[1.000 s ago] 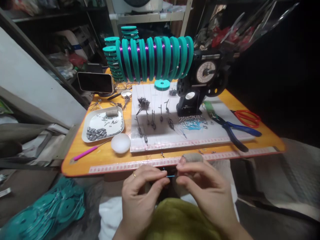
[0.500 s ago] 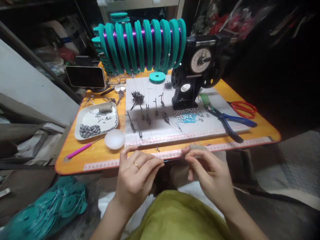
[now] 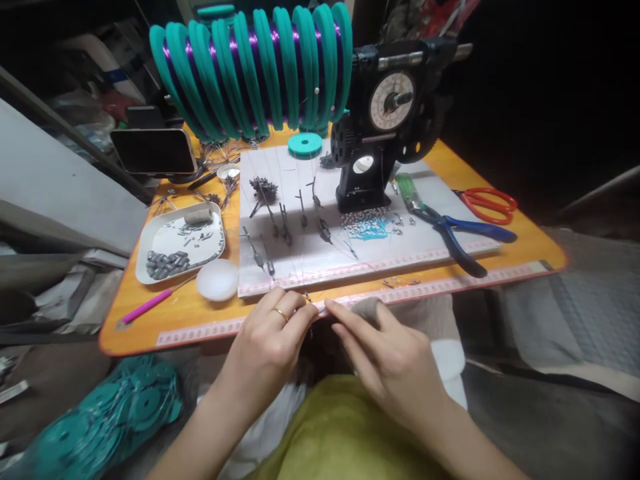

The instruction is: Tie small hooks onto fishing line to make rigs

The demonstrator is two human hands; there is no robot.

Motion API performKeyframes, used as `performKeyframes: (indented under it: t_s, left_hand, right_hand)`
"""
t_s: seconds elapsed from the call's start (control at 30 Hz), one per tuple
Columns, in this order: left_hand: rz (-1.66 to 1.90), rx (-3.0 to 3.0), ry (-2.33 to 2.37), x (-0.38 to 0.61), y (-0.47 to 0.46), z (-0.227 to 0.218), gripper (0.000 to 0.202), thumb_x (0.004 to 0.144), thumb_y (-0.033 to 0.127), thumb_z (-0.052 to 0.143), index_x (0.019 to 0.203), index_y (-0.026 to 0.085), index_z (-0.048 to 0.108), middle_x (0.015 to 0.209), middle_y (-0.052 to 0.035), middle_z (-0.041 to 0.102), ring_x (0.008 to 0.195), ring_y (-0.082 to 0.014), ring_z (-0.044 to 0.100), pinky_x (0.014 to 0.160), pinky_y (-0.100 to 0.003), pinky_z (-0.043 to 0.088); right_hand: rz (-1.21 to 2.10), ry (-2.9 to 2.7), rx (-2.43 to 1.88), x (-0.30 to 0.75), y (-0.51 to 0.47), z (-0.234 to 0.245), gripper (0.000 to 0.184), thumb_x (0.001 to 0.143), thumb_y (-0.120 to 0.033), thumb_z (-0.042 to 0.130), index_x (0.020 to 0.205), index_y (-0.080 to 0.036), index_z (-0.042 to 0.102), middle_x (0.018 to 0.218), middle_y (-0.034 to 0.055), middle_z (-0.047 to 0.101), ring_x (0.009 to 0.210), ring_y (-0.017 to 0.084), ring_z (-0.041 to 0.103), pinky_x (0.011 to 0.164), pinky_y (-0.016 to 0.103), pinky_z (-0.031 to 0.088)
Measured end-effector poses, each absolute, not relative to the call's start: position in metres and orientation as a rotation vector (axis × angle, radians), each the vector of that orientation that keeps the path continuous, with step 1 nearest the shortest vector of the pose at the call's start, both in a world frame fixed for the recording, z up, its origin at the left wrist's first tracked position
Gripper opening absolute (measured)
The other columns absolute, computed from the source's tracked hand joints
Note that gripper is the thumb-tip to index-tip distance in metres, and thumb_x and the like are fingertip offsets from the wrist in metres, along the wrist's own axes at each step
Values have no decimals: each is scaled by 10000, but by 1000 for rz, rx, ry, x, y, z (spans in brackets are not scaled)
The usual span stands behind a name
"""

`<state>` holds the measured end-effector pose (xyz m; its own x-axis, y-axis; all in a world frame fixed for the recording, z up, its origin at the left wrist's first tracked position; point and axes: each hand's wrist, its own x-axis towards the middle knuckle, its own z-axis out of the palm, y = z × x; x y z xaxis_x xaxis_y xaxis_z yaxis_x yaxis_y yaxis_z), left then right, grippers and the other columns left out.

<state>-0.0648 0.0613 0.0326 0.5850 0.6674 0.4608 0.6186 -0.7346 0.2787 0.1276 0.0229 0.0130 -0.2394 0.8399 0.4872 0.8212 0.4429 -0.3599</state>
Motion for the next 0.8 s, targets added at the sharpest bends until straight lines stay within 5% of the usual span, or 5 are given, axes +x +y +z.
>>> performKeyframes:
  t_s: [0.3, 0.8]
  left_hand:
    - [807, 2713, 1068, -66, 64, 33, 154, 909, 0, 558, 1004, 95, 634, 879, -82, 612, 814, -190, 526, 744, -330, 467]
    - [829, 2706, 1009, -61, 66, 32, 152, 902, -7, 594, 1020, 83, 628, 942, -82, 589, 855, -170, 515, 786, -305, 426]
  right_hand:
    - [-206, -2103, -1532, 155, 13, 4, 341, 1002, -302, 519, 1301, -232, 665, 679, -9, 437, 462, 108, 399, 474, 259, 315]
    - [-228, -1997, -1591, 183, 11, -2, 322, 996, -310, 548, 1275, -221, 682, 693, -29, 372, 461, 87, 364, 478, 233, 333]
